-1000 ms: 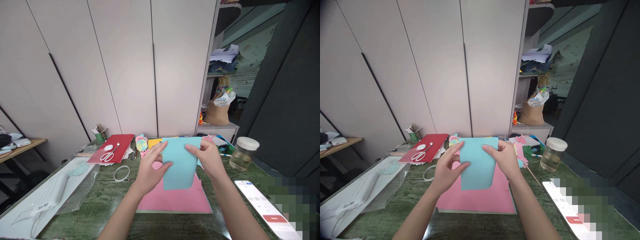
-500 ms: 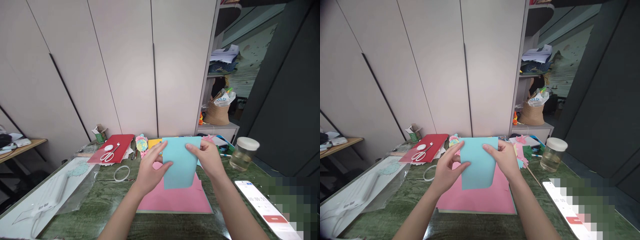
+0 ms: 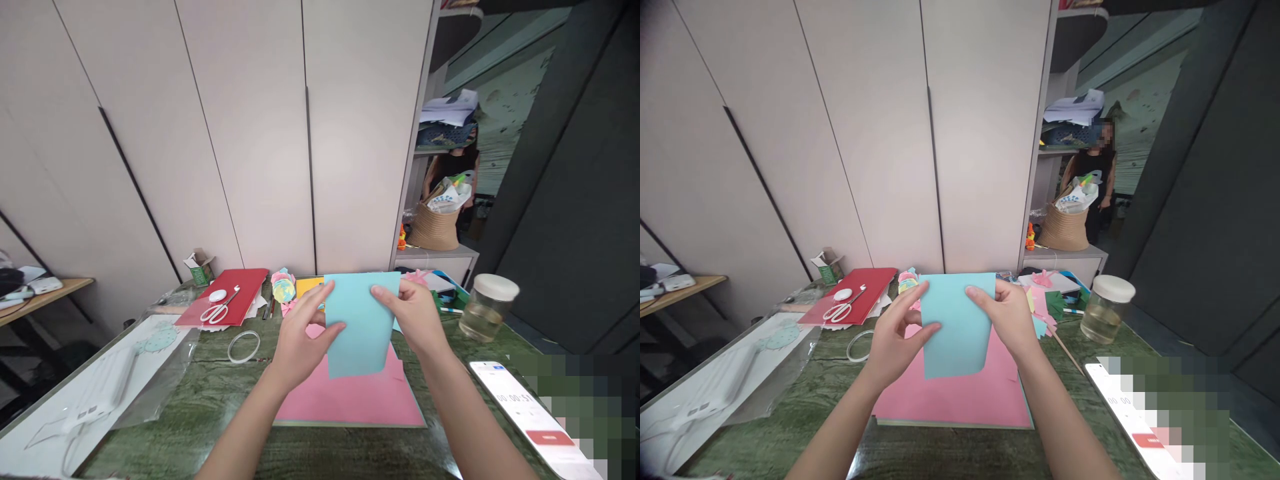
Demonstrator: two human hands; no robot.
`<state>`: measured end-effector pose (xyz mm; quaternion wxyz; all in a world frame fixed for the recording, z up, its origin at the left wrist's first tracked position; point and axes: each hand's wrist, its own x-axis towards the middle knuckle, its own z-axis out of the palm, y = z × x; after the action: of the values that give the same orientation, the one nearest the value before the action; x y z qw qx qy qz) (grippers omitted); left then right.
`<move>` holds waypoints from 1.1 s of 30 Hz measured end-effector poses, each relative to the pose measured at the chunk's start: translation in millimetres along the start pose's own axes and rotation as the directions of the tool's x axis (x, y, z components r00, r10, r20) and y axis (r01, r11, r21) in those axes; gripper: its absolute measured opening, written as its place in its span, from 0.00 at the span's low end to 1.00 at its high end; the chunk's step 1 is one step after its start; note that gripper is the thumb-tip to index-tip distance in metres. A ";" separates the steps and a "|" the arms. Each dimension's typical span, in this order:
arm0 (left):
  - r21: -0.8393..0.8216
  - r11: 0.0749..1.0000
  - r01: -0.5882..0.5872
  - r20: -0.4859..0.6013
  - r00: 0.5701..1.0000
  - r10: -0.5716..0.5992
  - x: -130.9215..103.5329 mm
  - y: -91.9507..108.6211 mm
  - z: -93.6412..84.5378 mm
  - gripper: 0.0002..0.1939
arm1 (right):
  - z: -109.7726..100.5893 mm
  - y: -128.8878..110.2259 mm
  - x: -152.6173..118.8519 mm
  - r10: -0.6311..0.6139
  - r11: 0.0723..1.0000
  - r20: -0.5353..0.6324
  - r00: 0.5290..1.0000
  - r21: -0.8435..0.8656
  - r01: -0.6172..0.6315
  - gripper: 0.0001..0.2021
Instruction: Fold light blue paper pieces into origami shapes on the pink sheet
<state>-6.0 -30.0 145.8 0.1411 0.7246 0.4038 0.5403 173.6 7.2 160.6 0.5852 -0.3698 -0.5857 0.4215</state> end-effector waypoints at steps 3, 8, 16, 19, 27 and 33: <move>0.002 1.000 0.006 0.000 1.000 -0.006 0.0 0.3 0.0 0.28 | -0.1 1.0 0.5 -0.005 1.000 0.000 1.000 -0.001 0.005 0.11; 0.001 1.000 0.011 0.002 1.000 -0.011 0.2 0.8 0.0 0.28 | 0.2 1.8 0.7 -0.006 1.000 -0.005 1.000 0.004 0.006 0.11; -0.007 1.000 0.012 0.000 1.000 -0.012 0.5 -1.2 0.0 0.27 | 1.9 2.9 1.2 -0.026 1.000 -0.016 1.000 -0.008 0.025 0.10; 0.006 1.000 0.003 -0.002 1.000 -0.003 0.7 -2.8 0.0 0.22 | 3.2 2.8 0.9 -0.025 1.000 -0.021 0.999 -0.006 0.025 0.10; -0.042 0.998 0.047 0.003 0.999 -0.047 0.6 -1.4 0.6 0.25 | 3.0 2.9 1.5 -0.031 1.000 -0.015 0.999 0.000 0.031 0.10; -0.048 0.998 0.042 -0.009 0.999 -0.042 0.5 -1.0 0.2 0.25 | 1.7 1.9 0.8 -0.031 1.000 -0.003 1.000 -0.003 0.031 0.10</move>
<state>-6.2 -29.0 145.3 0.1676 0.7098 0.4065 0.5503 171.8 8.5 159.2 0.5921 -0.3621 -0.5910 0.4111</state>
